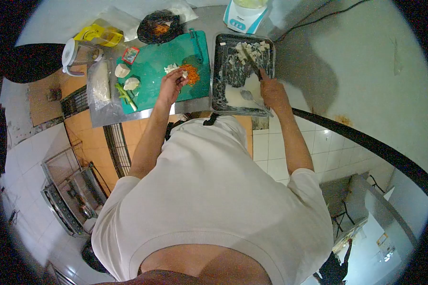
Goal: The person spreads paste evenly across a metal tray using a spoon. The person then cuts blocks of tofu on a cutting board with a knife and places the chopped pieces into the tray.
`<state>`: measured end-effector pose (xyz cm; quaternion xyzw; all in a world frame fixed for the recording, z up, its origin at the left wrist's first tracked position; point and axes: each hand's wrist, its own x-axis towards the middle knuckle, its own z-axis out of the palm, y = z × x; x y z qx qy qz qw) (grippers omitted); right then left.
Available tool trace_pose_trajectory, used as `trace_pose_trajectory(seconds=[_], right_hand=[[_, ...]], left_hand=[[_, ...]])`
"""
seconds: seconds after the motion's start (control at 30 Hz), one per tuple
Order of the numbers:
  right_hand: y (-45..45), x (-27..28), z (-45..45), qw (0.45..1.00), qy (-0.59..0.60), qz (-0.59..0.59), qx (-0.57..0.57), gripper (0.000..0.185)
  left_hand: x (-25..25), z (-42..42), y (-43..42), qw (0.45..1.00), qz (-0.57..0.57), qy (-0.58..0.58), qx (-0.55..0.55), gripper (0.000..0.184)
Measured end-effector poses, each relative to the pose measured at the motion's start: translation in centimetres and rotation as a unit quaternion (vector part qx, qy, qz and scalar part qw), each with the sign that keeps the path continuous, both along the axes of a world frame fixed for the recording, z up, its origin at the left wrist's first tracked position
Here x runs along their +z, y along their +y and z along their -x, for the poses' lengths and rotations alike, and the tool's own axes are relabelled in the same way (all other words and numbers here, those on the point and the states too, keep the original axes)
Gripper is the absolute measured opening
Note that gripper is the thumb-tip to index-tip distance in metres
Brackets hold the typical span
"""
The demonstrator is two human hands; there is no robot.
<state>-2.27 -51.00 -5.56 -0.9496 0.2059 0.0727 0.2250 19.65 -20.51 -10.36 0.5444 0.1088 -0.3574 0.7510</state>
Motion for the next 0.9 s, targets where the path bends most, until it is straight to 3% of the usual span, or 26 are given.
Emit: trace_pose_trajectory(seconds=[0.17,0.27,0.37,0.57,0.67,0.77,0.9], right_hand=[[2.6,-1.7,-1.2,0.997,-0.073,-0.006,0.005,0.052],[5.9,-1.7,-3.2,0.998,-0.005,-0.064,-0.014,0.053],[7.3,-3.2,-4.3,0.996,-0.021,-0.077,-0.028,0.055],[6.0,-6.6,-3.6,0.995,-0.044,0.038,-0.076,0.058],[6.1,-2.6,-2.8,0.992,-0.012,-0.019,-0.125,0.057],[6.9,-3.8,-2.2,0.998,-0.031,-0.024,-0.051,0.057],[8.6,-4.9,-1.8,0.998,-0.026,-0.045,-0.041,0.055]], left_hand=[[-0.4,-0.1,0.5,1.0,-0.003,-0.004,-0.008,0.028],[-0.5,-0.2,0.6,1.0,-0.001,-0.005,-0.008,0.028],[-0.2,-0.3,0.7,1.0,0.0,-0.004,-0.009,0.029],[-0.5,-0.7,1.4,1.0,-0.001,-0.002,-0.012,0.028],[-0.1,-0.7,1.7,1.0,-0.006,0.001,-0.001,0.025],[-0.3,-0.4,2.1,1.0,-0.011,-0.002,-0.011,0.03],[-0.3,-0.8,2.3,1.0,0.011,-0.005,-0.02,0.03]])
